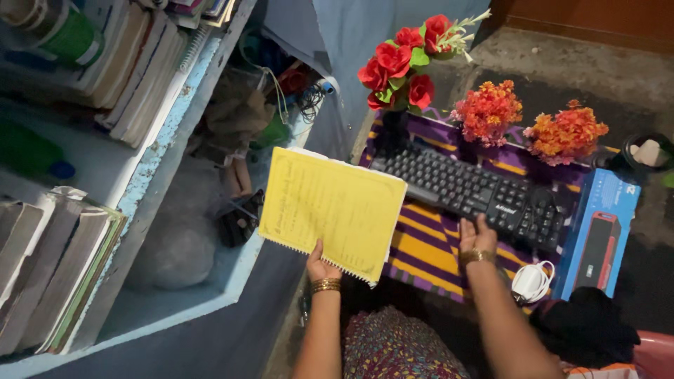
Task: The person wipes a long black object with a cloth, places it into a blue box, and closes the box. They then handle a white charger and cable, a yellow notebook, and a black cloth, arranging them on a table with a keyboard and artificial flowers.
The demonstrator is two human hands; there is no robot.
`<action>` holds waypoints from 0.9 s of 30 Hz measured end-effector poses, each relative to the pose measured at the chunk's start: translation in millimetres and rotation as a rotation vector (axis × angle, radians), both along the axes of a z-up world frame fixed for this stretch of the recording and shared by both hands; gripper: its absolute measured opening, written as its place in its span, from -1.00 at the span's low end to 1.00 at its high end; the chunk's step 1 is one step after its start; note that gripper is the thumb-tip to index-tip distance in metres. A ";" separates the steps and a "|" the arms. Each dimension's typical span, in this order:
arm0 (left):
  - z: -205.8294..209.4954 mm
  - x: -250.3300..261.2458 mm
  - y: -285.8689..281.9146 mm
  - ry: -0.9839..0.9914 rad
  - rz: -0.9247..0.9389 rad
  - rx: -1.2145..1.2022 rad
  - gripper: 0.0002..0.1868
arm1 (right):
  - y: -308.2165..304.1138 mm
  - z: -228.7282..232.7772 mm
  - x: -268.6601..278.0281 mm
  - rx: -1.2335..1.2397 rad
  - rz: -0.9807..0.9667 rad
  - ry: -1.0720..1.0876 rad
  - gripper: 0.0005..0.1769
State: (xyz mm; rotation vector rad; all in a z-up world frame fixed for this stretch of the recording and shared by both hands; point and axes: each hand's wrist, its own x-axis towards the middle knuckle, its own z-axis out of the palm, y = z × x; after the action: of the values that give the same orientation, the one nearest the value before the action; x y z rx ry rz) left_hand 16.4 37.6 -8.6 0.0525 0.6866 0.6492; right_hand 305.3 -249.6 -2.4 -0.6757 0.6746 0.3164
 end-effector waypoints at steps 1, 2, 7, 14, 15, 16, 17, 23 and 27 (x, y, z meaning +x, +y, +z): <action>1.6 2.9 4.8 -0.004 0.003 0.008 -0.49 | -1.0 -0.5 -8.6 -0.013 0.027 -0.032 -0.71; 3.2 3.2 8.7 -0.004 0.003 0.015 -0.49 | -2.2 -2.0 -21.3 -0.027 0.052 -0.061 -0.72; 6.0 -1.0 17.5 -0.001 0.016 0.024 -0.48 | -12.3 -6.1 -80.5 -0.020 0.198 -0.164 -0.80; 4.2 -10.7 17.0 0.006 0.040 0.017 -0.48 | -3.7 -8.5 -154.2 0.012 0.221 -0.026 -0.90; 5.4 -11.5 17.3 0.016 0.040 0.024 -0.48 | -0.7 -9.1 -162.5 0.028 0.220 -0.047 -0.91; 7.1 -12.4 17.5 0.021 0.044 0.039 -0.48 | 2.3 -9.7 -169.2 0.044 0.196 -0.022 -0.92; 9.0 -13.6 17.5 0.026 0.048 0.053 -0.48 | 5.8 -10.5 -175.5 0.061 0.172 0.003 -0.91; 15.9 -16.9 18.8 0.030 0.031 0.094 -0.47 | 5.3 -14.5 -187.8 0.104 0.120 0.074 -0.93; 11.2 -10.7 21.0 0.079 0.001 0.035 -0.46 | -8.6 -11.8 -184.1 0.052 0.133 0.044 -0.92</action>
State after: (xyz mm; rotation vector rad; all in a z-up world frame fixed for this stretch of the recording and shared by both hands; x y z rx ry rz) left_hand 5.7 58.6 2.6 0.1105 0.7510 0.6631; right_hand 121.2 -258.2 -14.2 -0.6668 0.6623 0.4709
